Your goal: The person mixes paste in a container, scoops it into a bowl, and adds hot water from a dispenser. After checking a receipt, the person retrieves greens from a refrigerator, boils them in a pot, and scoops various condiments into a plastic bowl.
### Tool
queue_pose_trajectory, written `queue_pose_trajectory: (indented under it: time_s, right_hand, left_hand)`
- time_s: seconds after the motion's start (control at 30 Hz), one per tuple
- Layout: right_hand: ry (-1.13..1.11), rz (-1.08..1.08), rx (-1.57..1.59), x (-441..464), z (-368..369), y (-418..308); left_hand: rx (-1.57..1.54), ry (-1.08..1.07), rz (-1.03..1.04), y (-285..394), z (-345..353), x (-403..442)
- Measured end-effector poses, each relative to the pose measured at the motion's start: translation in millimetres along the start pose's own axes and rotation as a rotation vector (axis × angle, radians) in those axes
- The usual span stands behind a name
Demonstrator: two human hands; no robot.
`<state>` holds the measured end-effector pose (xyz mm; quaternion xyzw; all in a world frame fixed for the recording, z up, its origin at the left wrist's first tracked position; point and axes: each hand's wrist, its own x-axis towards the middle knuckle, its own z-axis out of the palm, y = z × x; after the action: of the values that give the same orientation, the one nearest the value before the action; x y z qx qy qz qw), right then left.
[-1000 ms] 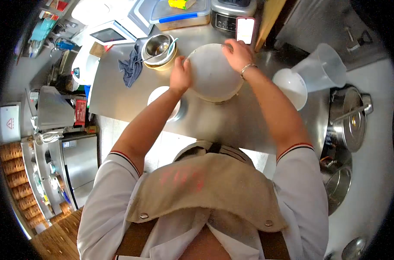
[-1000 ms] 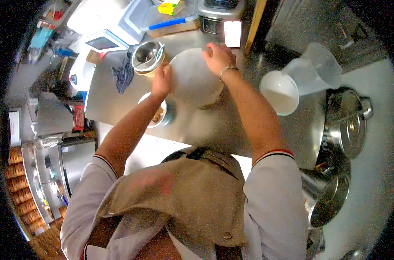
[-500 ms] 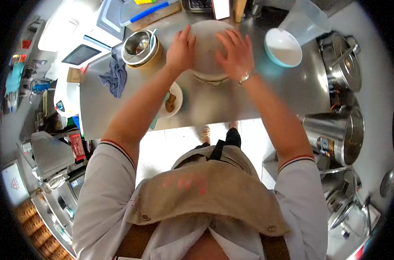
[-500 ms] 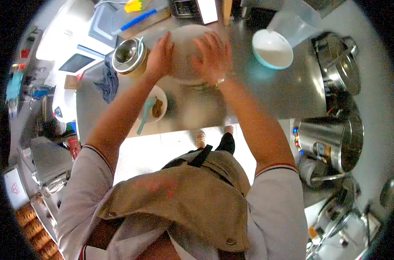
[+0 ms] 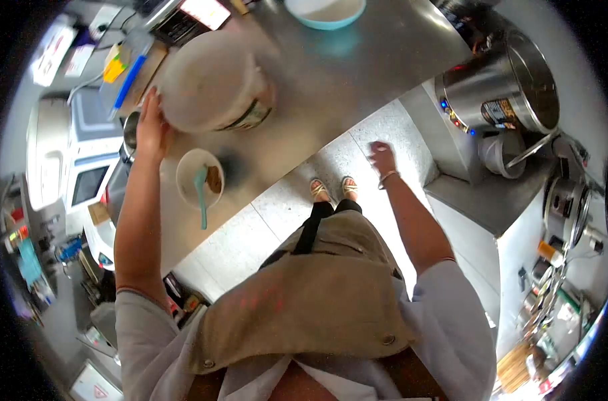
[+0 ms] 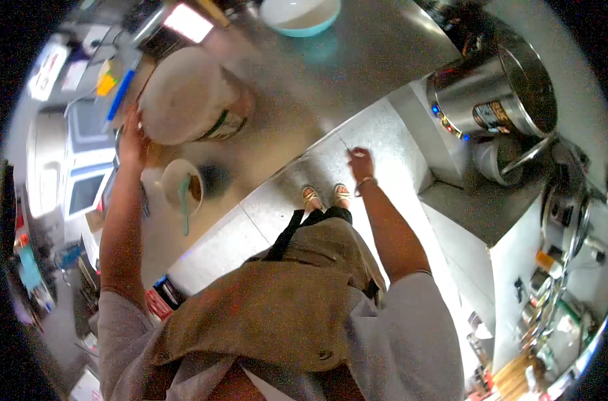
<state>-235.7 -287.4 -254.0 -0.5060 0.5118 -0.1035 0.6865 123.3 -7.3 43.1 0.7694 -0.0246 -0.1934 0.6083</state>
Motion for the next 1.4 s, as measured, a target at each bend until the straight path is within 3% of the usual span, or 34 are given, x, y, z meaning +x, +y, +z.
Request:
queue_pose_trajectory:
  time_s: [0.03,0.1,0.13,0.2,0.27,0.33,0.4,0.5,0.57,0.63,0.7,0.77,0.83,0.9,0.97,1.07,1.2,1.33,1.4]
  right_hand:
    - [-0.036,0.230,-0.023,-3.4,20.5,8.6]
    - [-0.070,0.075,-0.039,58.6,92.3,62.2]
    - [-0.128,-0.040,0.148,37.4,99.9,28.3]
    - [0.099,-0.064,-0.185,37.3,109.8,23.5]
    - [0.066,-0.258,-0.155,39.5,112.9,20.7]
    - [0.121,-0.129,-0.250,29.4,113.1,8.3]
    - [0.148,-0.082,-0.299,20.1,107.9,-1.5]
    - [0.117,-0.173,-0.308,-4.8,46.1,40.8]
    - [-0.078,-0.064,-0.092,-22.0,-26.6,66.1]
    - [0.047,0.039,-0.376,-44.2,-117.9,58.0]
    - [0.314,0.202,-0.768,-56.3,-196.4,19.9]
    - [0.595,0.435,-1.012,-73.2,-225.4,-45.6]
    - [0.641,0.331,-1.115,-75.6,-219.3,-95.0]
    - [0.410,-0.103,-1.129,-59.8,-169.7,-126.2]
    - [0.041,-0.461,-1.022,-51.1,-90.6,-155.3]
    - [-0.431,-0.738,-0.915,-45.8,45.9,-185.9]
    - [-0.764,-0.883,-0.773,-33.3,169.1,-222.0]
    - [-1.091,-0.738,-0.505,-25.1,164.3,-262.1]
    - [-1.101,-0.839,-0.523,-15.9,137.7,-263.9]
  left_hand:
    - [-0.052,-0.047,0.029,-6.3,-1.1,3.7]
    - [-0.078,-0.062,-0.025,-12.6,-2.1,11.4]
    - [-0.070,-0.053,0.000,-18.5,-4.0,13.3]
    - [-0.001,-0.058,0.056,-20.4,3.2,6.6]
    - [0.020,-0.093,0.093,-25.1,4.2,7.1]
    - [0.004,-0.162,0.098,-30.4,-6.3,8.2]
    - [0.025,-0.099,0.086,-26.1,-1.9,3.6]
    - [-0.101,-0.177,0.050,-31.6,-3.8,0.5]
    - [-0.233,-0.218,0.006,-36.0,-9.8,10.4]
    - [-0.356,-0.174,-0.115,-30.0,-5.4,6.0]
    - [-0.445,-0.114,-0.161,-30.0,3.2,3.5]
    - [-0.488,-0.058,-0.159,-28.9,12.9,-0.5]
    - [-0.540,-0.072,-0.135,-46.0,11.4,11.6]
    - [-0.548,-0.094,-0.080,-65.8,11.3,21.8]
    - [-0.546,-0.107,-0.063,-74.5,20.3,26.7]
    - [-0.771,-0.196,-0.046,-138.2,-1.4,66.3]
    - [-0.751,-0.164,-0.105,-131.2,7.5,39.5]
    - [-0.427,0.077,-0.044,-97.0,56.2,-17.7]
    - [-0.424,0.074,-0.062,-80.2,85.8,-46.3]
